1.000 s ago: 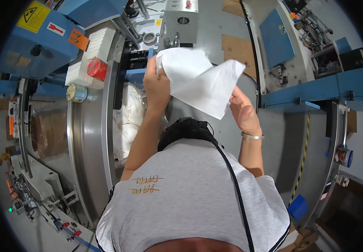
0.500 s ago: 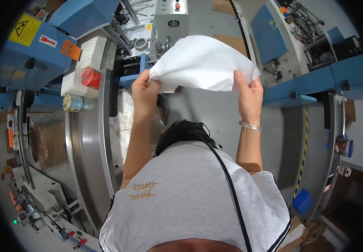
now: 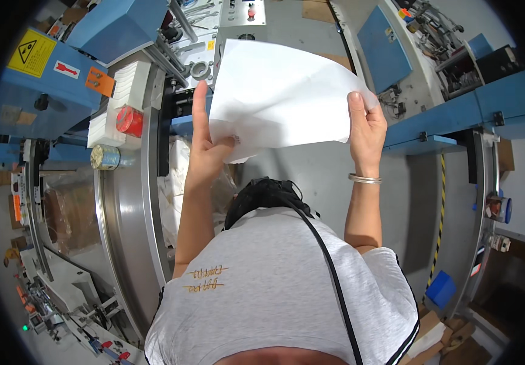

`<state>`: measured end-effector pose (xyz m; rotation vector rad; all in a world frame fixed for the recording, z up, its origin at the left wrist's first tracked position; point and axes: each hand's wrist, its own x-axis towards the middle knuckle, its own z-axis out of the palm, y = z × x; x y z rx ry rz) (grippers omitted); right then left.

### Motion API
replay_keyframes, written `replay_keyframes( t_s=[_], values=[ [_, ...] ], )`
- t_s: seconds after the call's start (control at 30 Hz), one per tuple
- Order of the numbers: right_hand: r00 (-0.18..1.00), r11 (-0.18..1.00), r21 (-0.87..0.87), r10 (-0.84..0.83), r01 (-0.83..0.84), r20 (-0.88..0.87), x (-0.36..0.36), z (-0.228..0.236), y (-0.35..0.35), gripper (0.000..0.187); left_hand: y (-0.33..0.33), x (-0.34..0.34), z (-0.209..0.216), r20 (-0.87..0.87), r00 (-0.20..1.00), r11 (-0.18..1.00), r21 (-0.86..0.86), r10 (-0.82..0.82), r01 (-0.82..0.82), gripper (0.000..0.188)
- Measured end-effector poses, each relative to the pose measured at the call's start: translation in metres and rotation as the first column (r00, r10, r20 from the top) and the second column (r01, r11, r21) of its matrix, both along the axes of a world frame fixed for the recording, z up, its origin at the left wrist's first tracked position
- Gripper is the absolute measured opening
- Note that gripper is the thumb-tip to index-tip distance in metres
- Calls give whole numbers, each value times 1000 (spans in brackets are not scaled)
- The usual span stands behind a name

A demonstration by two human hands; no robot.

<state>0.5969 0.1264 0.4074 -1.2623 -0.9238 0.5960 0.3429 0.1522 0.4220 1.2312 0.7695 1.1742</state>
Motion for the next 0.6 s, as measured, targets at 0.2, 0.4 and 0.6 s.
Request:
replay_keyframes(
  t_s=[0.2,0.4,0.6],
  values=[
    [991,998,-1,66,-66,-120,5,5,2,32,0,-8,-10,19,991,987,87,-134,132,103],
    [935,985,38,170,-166,-310,14,0,8,42,-4,0,-2,35,995,993,77,-94,91,102],
    [858,984,-50,123,-170,-499,25,8,9,44,0,-6,-4,161,968,981,69,-191,182,97]
  ],
)
